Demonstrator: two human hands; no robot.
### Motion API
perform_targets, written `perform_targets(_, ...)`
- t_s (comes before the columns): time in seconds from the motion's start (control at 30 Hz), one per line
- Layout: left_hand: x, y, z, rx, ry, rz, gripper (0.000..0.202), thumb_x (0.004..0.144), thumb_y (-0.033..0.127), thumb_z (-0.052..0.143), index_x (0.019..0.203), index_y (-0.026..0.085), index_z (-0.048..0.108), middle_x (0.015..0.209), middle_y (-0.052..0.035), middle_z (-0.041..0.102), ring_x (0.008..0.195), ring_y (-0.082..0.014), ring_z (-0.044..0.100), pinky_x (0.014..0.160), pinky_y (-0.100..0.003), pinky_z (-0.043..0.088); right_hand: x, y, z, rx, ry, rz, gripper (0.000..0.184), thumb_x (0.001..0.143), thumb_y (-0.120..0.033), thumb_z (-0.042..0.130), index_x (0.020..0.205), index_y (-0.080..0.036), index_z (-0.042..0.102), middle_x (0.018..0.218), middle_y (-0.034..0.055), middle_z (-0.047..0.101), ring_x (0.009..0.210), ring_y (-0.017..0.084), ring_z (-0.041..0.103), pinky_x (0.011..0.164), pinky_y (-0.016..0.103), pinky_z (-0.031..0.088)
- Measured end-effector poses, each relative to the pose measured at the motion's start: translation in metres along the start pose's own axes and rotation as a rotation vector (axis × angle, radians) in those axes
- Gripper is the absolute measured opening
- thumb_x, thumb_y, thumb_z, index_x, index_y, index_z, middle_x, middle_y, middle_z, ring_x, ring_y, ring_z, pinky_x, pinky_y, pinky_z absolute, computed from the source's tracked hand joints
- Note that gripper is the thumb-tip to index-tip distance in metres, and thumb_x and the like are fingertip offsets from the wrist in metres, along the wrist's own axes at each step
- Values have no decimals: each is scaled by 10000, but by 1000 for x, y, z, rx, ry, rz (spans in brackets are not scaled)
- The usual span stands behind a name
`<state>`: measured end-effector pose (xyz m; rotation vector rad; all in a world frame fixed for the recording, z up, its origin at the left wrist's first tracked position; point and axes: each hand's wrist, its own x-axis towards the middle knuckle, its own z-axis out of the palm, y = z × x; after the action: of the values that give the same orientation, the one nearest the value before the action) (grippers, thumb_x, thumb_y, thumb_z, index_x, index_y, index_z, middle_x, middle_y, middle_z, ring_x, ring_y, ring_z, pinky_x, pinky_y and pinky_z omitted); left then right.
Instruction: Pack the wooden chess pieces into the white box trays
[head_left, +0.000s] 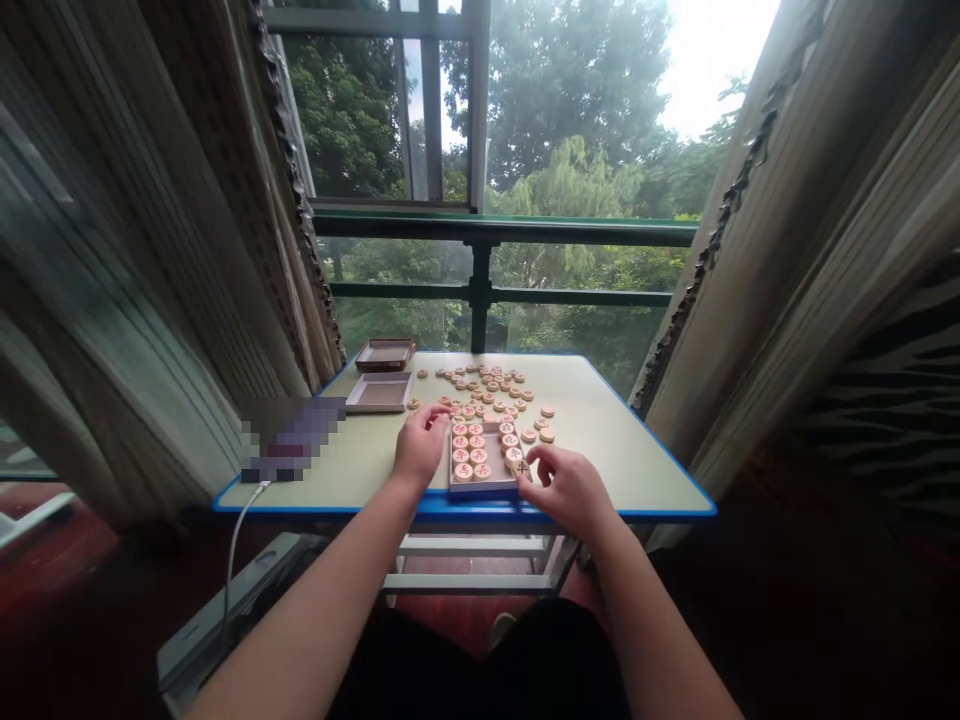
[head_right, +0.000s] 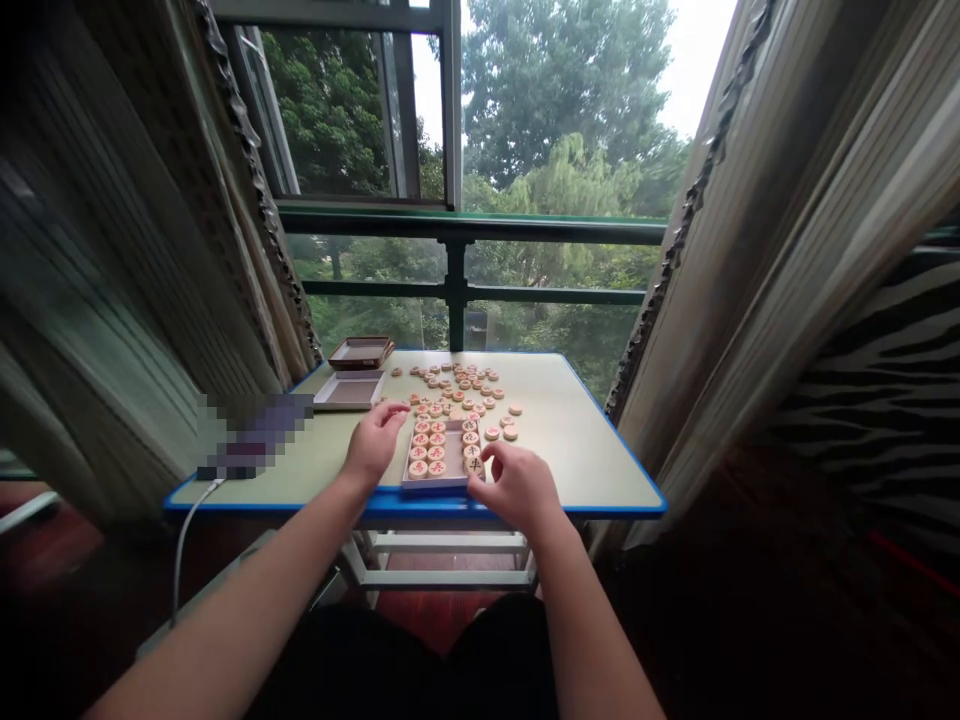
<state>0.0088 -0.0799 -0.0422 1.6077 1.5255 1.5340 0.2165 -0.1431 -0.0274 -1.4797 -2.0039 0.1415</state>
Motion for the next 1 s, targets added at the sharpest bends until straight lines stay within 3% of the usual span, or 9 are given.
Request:
perform_targets(0.1,5,-9,4,72,-22,-112,205,767,255,486,894,170,623,879,-61,649,817,-176,590,758,-291,454,1,0,-1,5,-15,16,189,680,-367,572,749,-192,594,558,-21,540,533,117,486,525,222,340)
perform_targets(0.4,6,-9,8,142,23,-114,172,770,247,485,856,166,611,901,-74,645,817,-174,581,764,-292,451,2,3,1,23,-6,-16,196,687,-357,564,773,-189,617,531,-32,472,507,104,442,485,206,314)
perform_targets(0.63,6,-6,9,202,-46,-132,163,762,264,488,817,177,614,870,-70,652,794,-182,586,731,-294,454,1,4,1,23,-18,-45,195,703,-358,558,776,-182,600,512,-46,410,493,101,406,491,213,300)
perform_targets(1.0,5,-3,8,232,-59,-135,153,756,268,499,782,181,623,816,-64,660,764,-185,592,693,-284,448,0,1,-1,1,-41,-45,212,712,-372,545,799,-185,598,512,-52,399,491,101,392,500,211,298)
